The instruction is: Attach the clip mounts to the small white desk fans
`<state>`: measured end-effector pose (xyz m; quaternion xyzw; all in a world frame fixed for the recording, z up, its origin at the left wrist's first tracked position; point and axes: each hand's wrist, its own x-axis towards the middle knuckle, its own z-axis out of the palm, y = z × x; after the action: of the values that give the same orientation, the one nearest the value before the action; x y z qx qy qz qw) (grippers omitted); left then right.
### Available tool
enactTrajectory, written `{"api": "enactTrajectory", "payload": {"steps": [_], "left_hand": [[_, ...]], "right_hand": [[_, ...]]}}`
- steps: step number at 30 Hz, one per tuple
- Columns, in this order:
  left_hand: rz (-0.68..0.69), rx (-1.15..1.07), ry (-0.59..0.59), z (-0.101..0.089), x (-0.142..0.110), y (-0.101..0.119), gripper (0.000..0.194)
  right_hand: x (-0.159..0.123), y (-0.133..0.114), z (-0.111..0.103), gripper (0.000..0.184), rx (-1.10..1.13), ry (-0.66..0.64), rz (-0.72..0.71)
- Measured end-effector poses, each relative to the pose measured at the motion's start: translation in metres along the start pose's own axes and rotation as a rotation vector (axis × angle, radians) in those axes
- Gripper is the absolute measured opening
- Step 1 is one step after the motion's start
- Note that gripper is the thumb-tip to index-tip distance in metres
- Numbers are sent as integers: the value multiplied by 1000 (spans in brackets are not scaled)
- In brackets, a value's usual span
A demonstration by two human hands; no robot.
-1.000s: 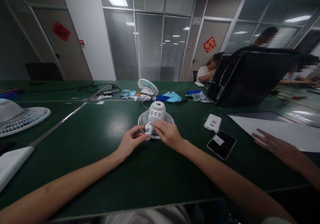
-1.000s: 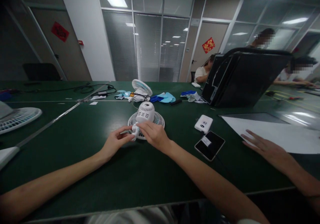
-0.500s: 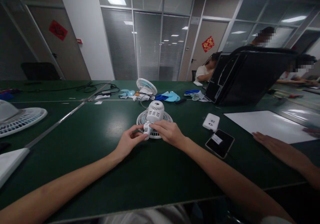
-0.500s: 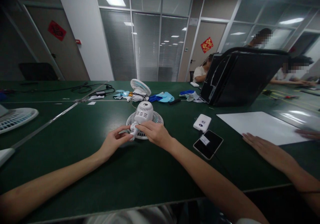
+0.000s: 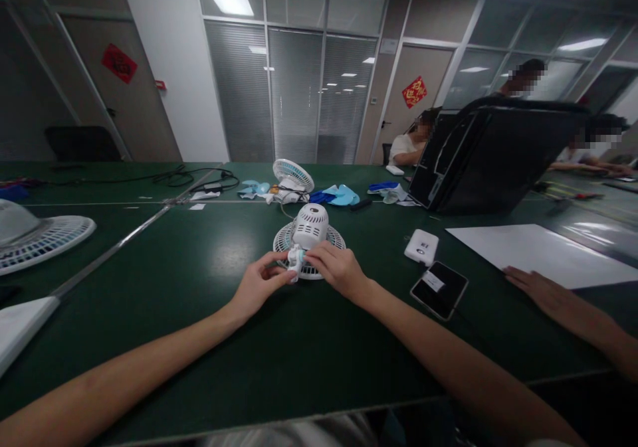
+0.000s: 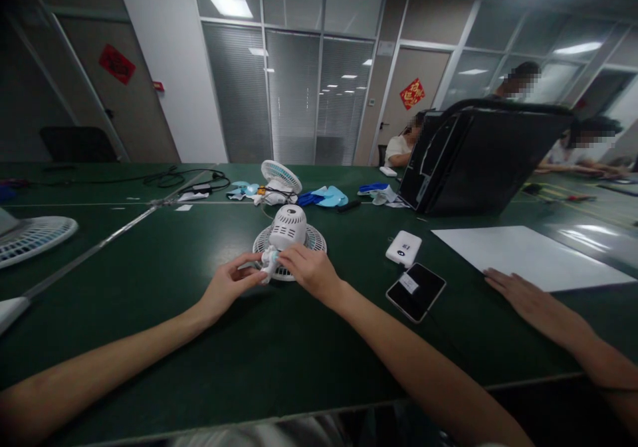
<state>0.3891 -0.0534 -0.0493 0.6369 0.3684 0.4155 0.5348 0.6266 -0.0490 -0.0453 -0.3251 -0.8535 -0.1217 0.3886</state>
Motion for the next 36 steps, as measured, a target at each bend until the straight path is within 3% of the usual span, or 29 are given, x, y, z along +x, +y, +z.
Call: {"api": "enactTrajectory", "payload": {"steps": [4,10,26,30,36], "left_hand": [[3,-9,-10,0,0,-1,55],[0,12,2,1,-1,1,54],[5,-6,-15,-1,1,-5,53],[0,-1,-22,-2,2,-7,55],[7,-10,-17,-1,2,-7,54]], "right_hand": [[2,-4,-3,17,-14,6,94],[-5,5,-11,32,-57,-64,-73],[-2,-3,-10,22,-92,-122,2],[-4,-5,-11,20,-28,-93,-41],[-2,-4,-11,20,-34,-60,46]]}}
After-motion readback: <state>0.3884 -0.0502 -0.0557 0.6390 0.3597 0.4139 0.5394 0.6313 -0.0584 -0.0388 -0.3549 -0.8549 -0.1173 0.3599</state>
